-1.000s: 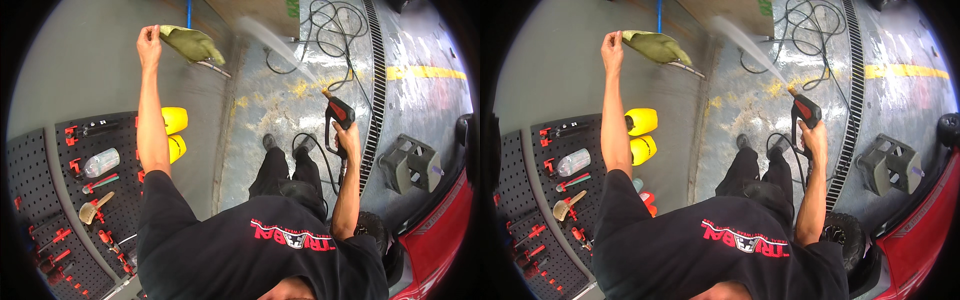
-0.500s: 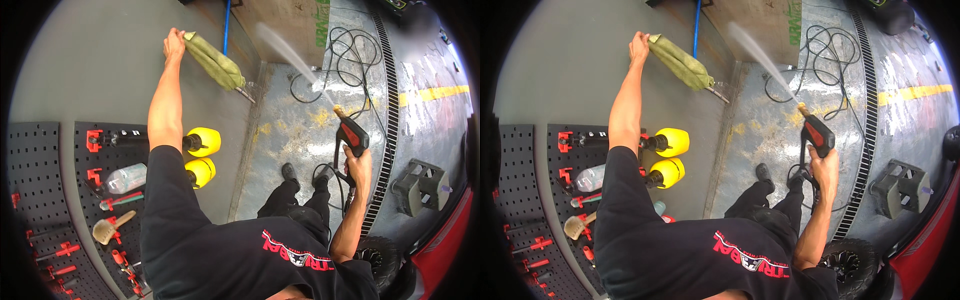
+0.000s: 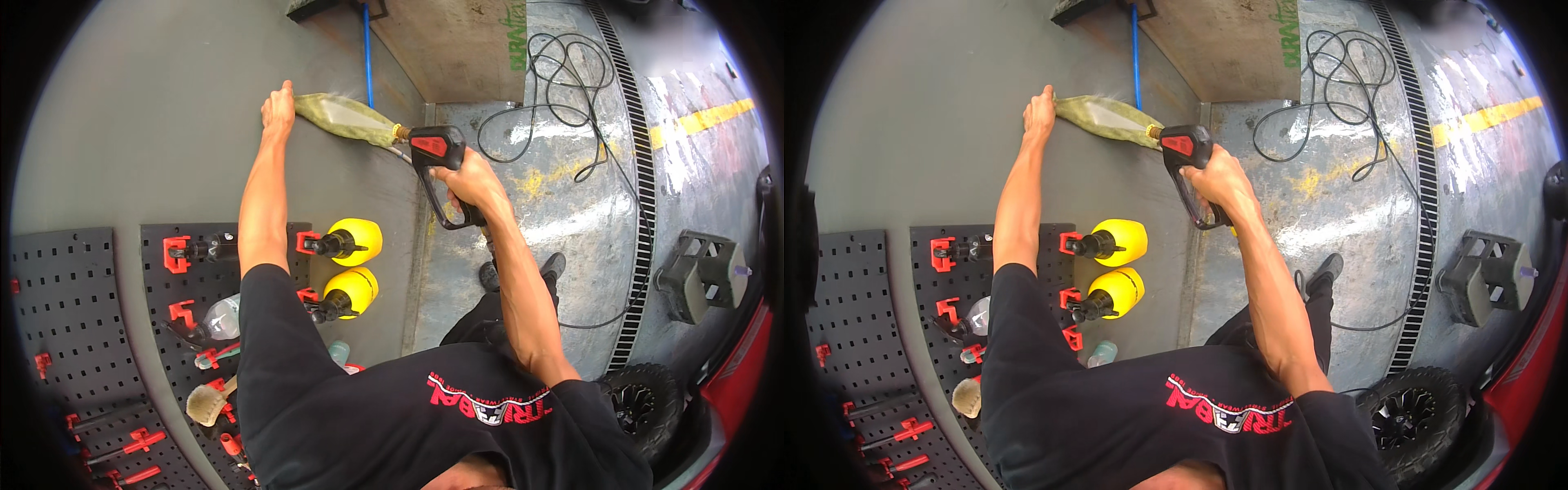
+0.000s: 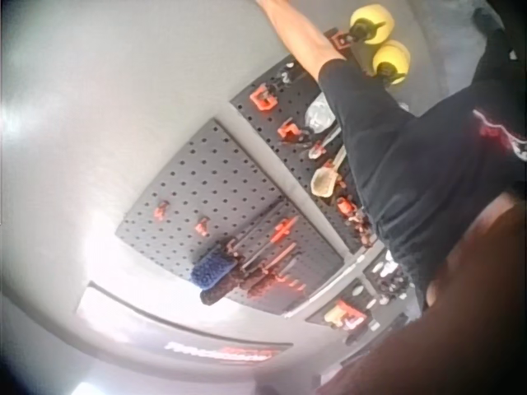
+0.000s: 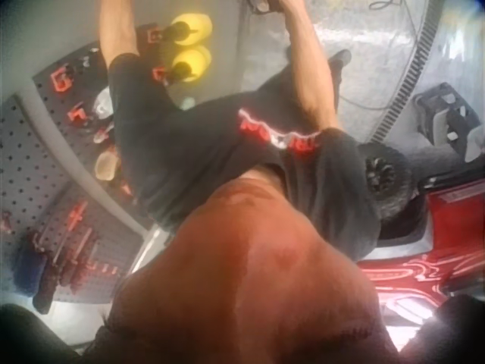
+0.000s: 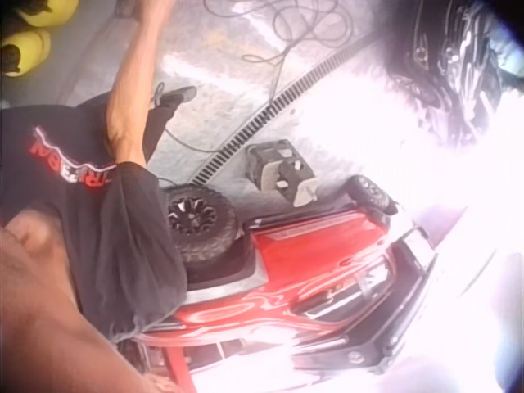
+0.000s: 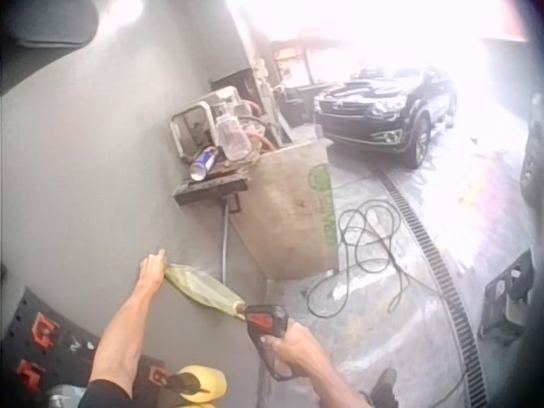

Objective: The person rinses a green microfiber cloth with a high-pressure water spray gun and wrings it out. They then spray a cleaning solution onto the cloth and wipe the side windows of a red car. The person folds the cloth and continues wiping the window surface.

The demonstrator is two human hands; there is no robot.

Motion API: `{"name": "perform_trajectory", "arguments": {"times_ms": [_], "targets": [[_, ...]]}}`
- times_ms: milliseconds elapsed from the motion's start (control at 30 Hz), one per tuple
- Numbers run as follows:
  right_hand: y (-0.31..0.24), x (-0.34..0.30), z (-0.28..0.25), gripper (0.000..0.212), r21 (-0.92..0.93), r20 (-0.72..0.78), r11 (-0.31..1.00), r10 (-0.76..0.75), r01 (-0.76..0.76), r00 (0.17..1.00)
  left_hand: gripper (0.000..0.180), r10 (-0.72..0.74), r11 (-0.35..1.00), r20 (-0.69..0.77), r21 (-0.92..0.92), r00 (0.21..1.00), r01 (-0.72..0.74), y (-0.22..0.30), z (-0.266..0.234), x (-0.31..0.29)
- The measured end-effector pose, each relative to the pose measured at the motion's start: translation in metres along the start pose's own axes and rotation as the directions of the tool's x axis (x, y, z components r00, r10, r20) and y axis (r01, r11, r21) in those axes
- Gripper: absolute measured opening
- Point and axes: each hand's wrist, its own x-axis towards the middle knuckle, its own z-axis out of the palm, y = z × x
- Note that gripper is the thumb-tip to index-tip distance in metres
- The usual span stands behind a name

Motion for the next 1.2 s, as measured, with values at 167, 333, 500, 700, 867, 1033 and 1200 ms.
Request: {"name": "perform_trajectory", "arguments": {"times_ms": [167,333,500,700,867,1033,1200], "targets": [[0.001,0.02,0.012,0.041,-0.046,-0.023,0.998,0.033,-0.034,0.999,0.027,0.209,0.956,-0.15,0.238,0.966,-0.17,-0.007,-0.028,0.011],[-0.013,0.024,0.009,0.045,-0.035,-0.162,0.997,0.057,-0.063,0.985,0.026,0.203,0.951,-0.151,0.266,0.968,-0.158,0.01,-0.068,0.019],[-0.04,-0.006,0.007,0.054,-0.077,-0.168,0.993,-0.096,0.084,0.981,0.028,0.177,0.962,-0.147,0.237,0.973,-0.139,-0.01,-0.044,0.02],[-0.068,-0.004,0.03,0.062,-0.162,-0.154,0.974,-0.186,0.161,0.971,0.023,0.229,0.945,-0.179,0.276,0.957,-0.174,0.002,-0.047,0.01],[-0.068,0.031,0.023,0.055,-0.097,-0.169,0.989,-0.126,0.111,0.978,0.022,0.218,0.944,-0.175,0.286,0.96,-0.162,0.002,-0.053,0.009],[-0.062,0.058,0.016,0.053,-0.076,-0.201,0.997,-0.034,0.019,0.979,0.021,0.224,0.946,-0.154,0.271,0.962,-0.177,-0.004,-0.053,0.015],[-0.046,0.059,0.021,0.053,-0.194,-0.298,0.97,-0.202,0.148,0.933,0.02,0.227,0.929,-0.155,0.332,0.961,-0.165,0.005,-0.053,0.02]]}}
